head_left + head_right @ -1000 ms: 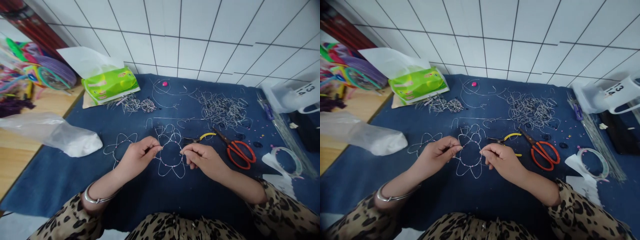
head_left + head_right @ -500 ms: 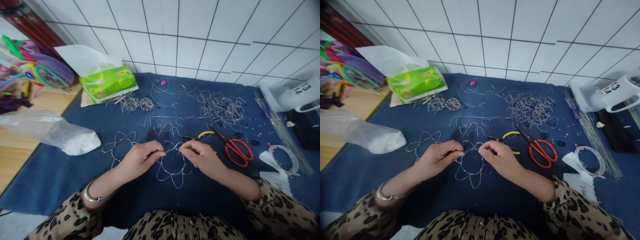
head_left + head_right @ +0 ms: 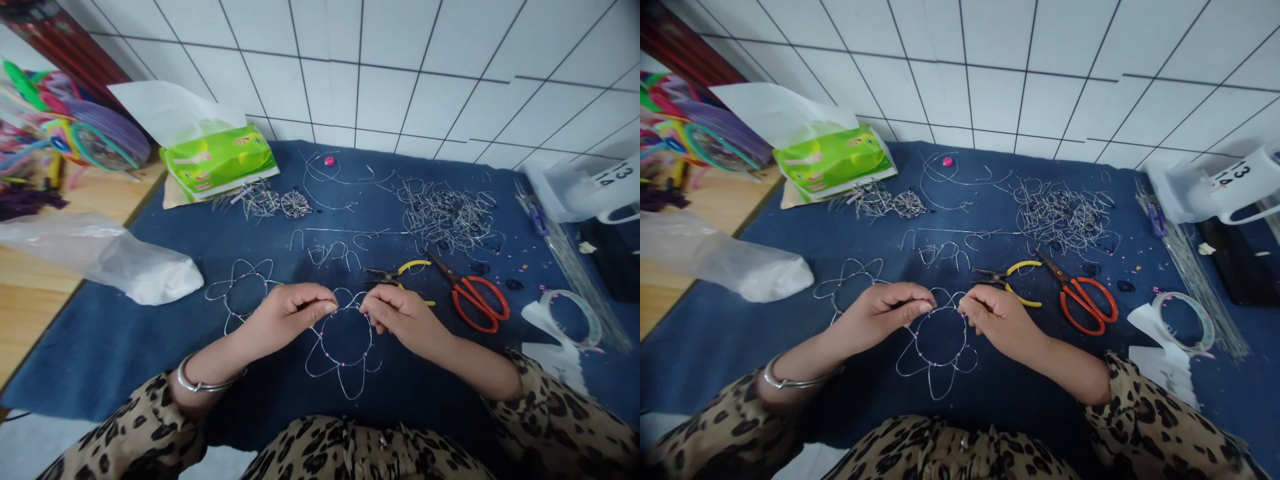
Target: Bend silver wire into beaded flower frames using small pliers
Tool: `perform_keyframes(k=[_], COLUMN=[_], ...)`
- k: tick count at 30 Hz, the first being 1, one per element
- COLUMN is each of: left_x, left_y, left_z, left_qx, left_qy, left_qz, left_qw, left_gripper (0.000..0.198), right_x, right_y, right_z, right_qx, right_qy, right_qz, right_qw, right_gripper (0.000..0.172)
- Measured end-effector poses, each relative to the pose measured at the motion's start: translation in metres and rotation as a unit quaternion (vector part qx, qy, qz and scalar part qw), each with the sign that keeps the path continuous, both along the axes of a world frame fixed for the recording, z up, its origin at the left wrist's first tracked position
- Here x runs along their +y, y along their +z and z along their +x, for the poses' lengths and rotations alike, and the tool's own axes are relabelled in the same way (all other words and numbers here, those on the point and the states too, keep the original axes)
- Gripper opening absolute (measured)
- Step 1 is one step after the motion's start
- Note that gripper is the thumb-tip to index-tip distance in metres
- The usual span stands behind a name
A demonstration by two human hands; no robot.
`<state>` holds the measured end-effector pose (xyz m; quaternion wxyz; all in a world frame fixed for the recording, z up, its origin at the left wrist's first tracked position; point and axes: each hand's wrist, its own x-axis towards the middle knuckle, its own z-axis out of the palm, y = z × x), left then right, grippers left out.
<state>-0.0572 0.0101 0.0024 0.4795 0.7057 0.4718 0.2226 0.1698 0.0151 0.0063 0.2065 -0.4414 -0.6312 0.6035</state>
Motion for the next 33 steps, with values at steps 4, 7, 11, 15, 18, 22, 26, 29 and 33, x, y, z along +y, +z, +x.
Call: perform_keyframes(k=[4,7,11,15,18,22,26,29,33], left_x=[-0.001,0.000,0.000,0.000,0.002,0.008,0.021,0.030,0.038], left_y=[0.000,0.001,0.000,0.001,0.007,0.019,0.023,0.021,0.019], left_z=[0.002,0.001,0.001,0.003,-0.003,-0.030,-0.064,-0.081,-0.095], left_qx=[0.015,0.023,0.029,0.034,0.044,0.088,0.152,0.191,0.212], left_qy=[-0.042,-0.046,-0.021,-0.009,-0.030,0.061,0.213,0.256,0.249], left_qz=[0.001,0.001,0.009,0.033,0.062,0.124,0.160,0.167,0.163], left_qw=[0.999,0.999,0.999,0.999,0.997,0.987,0.952,0.933,0.931], left_gripper=[0.024,0.024,0.025,0.024,0.022,0.018,0.023,0.026,0.027], right_x=[-0.001,-0.002,-0.003,-0.004,-0.006,-0.009,-0.013,-0.015,-0.014], right_y=[0.000,-0.001,-0.004,-0.005,-0.003,-0.003,-0.007,-0.011,-0.014], right_z=[-0.002,-0.001,0.000,0.000,0.000,-0.002,-0.003,-0.003,-0.003], right_qx=[-0.004,-0.009,-0.002,0.008,0.008,0.006,-0.035,-0.068,-0.095], right_qy=[-0.001,-0.013,-0.054,-0.062,-0.063,-0.065,-0.038,-0.016,0.021], right_qz=[0.009,0.018,0.024,0.007,-0.003,0.002,0.052,0.113,0.187], right_qw=[1.000,1.000,0.998,0.998,0.998,0.998,0.997,0.991,0.978], right_gripper=[0.025,0.024,0.024,0.024,0.020,0.020,0.016,0.016,0.015])
